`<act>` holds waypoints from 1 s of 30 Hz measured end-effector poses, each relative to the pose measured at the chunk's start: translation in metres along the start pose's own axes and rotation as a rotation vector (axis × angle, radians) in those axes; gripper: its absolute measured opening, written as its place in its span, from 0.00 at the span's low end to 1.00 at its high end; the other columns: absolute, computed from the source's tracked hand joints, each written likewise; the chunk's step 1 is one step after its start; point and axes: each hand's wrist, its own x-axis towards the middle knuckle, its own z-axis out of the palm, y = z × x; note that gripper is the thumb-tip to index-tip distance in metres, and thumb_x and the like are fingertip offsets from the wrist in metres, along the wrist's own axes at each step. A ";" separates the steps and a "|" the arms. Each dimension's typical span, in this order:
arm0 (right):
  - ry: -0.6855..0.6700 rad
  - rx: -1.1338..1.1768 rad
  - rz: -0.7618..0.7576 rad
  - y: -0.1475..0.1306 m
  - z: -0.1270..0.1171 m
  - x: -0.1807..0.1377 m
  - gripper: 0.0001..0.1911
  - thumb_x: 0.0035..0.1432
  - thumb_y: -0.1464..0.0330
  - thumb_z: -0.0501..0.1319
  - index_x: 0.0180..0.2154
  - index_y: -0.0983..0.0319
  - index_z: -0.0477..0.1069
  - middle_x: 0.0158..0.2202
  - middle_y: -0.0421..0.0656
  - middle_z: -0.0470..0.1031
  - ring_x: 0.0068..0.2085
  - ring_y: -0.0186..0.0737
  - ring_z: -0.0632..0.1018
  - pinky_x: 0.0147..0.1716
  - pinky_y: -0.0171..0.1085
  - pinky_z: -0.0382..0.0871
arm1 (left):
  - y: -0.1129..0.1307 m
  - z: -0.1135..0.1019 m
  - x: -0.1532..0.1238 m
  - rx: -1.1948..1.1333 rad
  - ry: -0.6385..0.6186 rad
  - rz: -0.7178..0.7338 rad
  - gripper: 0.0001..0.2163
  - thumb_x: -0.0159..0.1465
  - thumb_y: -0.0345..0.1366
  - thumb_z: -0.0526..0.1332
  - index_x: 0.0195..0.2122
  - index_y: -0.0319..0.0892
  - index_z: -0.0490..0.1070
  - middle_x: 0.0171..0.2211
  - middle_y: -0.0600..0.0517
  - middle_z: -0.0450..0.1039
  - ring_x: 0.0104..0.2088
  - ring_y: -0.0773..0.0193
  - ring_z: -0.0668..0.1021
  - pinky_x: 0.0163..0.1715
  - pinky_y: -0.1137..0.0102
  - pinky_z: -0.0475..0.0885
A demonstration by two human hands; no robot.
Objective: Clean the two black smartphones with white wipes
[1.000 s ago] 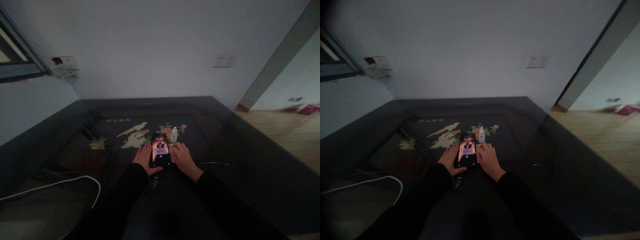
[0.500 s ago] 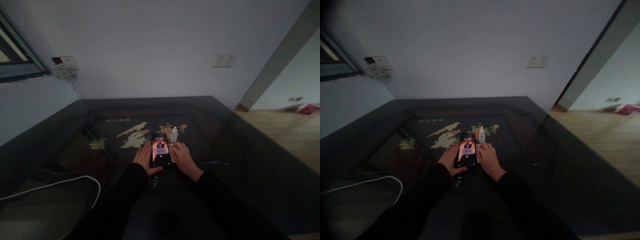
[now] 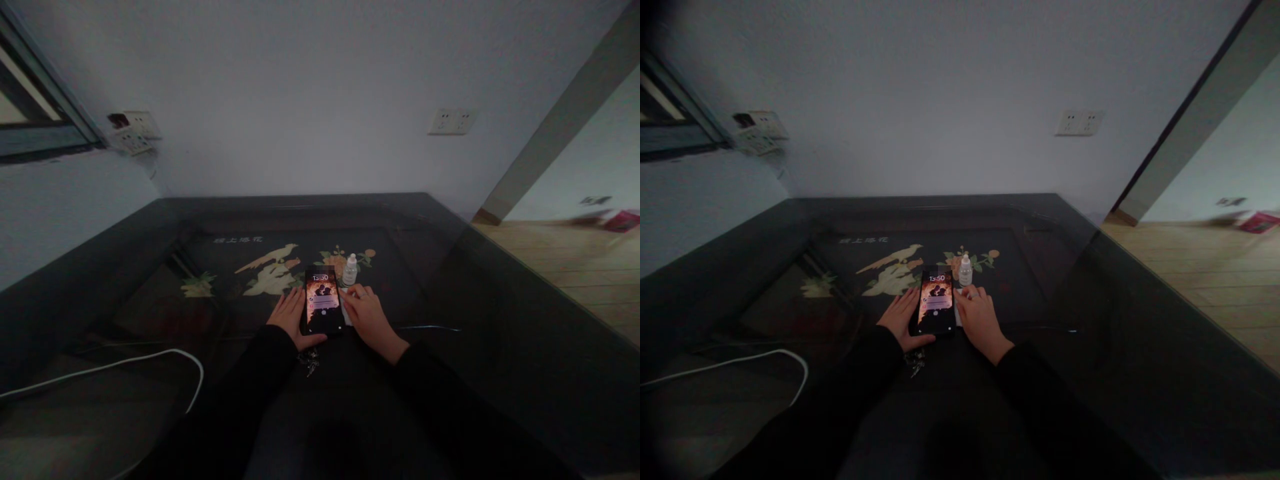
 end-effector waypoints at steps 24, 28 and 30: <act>0.042 -0.027 -0.018 -0.011 -0.010 -0.008 0.11 0.61 0.69 0.52 0.41 0.59 0.72 0.40 0.46 0.70 0.41 0.42 0.67 0.37 0.38 0.60 | 0.004 0.007 0.017 -0.420 0.330 -0.264 0.22 0.56 0.48 0.56 0.47 0.41 0.71 0.53 0.43 0.66 0.57 0.48 0.62 0.56 0.51 0.56; 0.044 -0.029 -0.030 -0.012 -0.010 -0.009 0.11 0.61 0.68 0.53 0.42 0.58 0.72 0.40 0.47 0.70 0.42 0.43 0.67 0.37 0.39 0.60 | 0.012 0.004 0.020 -0.693 0.349 -0.332 0.23 0.54 0.43 0.61 0.50 0.44 0.68 0.43 0.47 0.75 0.47 0.54 0.74 0.50 0.55 0.65; 0.047 -0.014 -0.035 -0.013 -0.011 -0.010 0.12 0.60 0.68 0.53 0.43 0.58 0.71 0.40 0.47 0.70 0.42 0.44 0.67 0.37 0.39 0.60 | 0.016 0.003 0.019 -0.843 0.343 -0.369 0.25 0.53 0.42 0.62 0.52 0.40 0.66 0.36 0.46 0.77 0.38 0.55 0.78 0.42 0.58 0.71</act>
